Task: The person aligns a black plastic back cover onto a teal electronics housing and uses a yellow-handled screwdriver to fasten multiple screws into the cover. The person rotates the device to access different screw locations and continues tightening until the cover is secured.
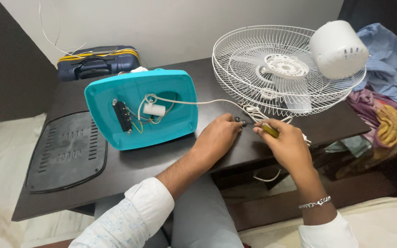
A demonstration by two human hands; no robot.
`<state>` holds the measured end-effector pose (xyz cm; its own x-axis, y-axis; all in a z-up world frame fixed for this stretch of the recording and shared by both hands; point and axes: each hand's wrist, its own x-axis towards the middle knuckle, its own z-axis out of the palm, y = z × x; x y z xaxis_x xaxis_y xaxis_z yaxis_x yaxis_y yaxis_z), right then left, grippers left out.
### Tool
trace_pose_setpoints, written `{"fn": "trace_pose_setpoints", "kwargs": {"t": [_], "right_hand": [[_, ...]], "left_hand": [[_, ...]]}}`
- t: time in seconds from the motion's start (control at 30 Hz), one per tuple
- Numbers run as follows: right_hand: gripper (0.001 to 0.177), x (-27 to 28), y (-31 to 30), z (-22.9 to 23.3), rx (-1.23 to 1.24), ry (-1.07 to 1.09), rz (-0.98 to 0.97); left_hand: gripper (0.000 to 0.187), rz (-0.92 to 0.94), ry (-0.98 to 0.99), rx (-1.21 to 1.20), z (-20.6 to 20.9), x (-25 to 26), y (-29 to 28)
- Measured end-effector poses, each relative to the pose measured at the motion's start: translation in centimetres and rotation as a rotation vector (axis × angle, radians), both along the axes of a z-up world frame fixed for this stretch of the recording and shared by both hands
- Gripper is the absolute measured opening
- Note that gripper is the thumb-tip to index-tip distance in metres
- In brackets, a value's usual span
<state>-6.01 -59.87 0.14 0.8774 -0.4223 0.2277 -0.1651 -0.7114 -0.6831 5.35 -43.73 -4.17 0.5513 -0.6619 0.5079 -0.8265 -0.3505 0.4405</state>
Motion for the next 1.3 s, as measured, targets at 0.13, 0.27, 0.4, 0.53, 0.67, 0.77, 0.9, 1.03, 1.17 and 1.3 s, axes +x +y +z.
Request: {"fn": "trace_pose_setpoints", "kwargs": {"t": [0.13,0.27,0.4,0.53,0.67,0.77,0.9,1.03,1.17,1.3], "right_hand": [[0.029,0.7,0.5,0.7,0.0,0.022,0.004],[0.028,1.3,1.4,1.0,0.021,-0.079,0.071],[0.027,2.1,3.1,1.1,0.088,-0.193,0.181],[0.028,3.5,6.7,1.2,0.031,-0.158,0.229],[0.028,4.6,11.7,1.6,0.003,-0.169,0.407],[0.027,5.3,15.9,1.7,-0.075,-0.233,0.568],[0.021,6.3,21.8,1.3,-0.114,-0.301,0.775],[0.022,7.7,26.4,0.9,-0.166,-0.335,0.874],[0.037,9.0,29.4,0.1,-0.254,-0.297,0.949],[0.034,10.0,31.2,-0.9,-0.389,-0.162,0.923]], "left_hand": [[0.021,0.059,0.004,-0.01,0.1,-0.7,0.4],[0.02,0.083,0.012,0.007,1.4,-1.5,1.5],[0.022,0.062,0.004,-0.073,3.6,-2.8,4.8],[0.021,0.102,0.102,-0.255,5.9,-3.8,11.2],[0.015,0.302,0.092,-0.426,7.5,-3.6,19.6],[0.029,0.566,0.057,-0.383,7.3,-2.0,26.0],[0.056,0.889,-0.094,-0.189,4.8,0.8,34.1],[0.082,1.147,-0.04,-0.015,0.8,3.5,40.0],[0.08,1.124,0.157,-0.051,-2.8,5.1,42.9],[0.057,1.039,0.416,-0.182,-4.4,5.2,44.3]]}}
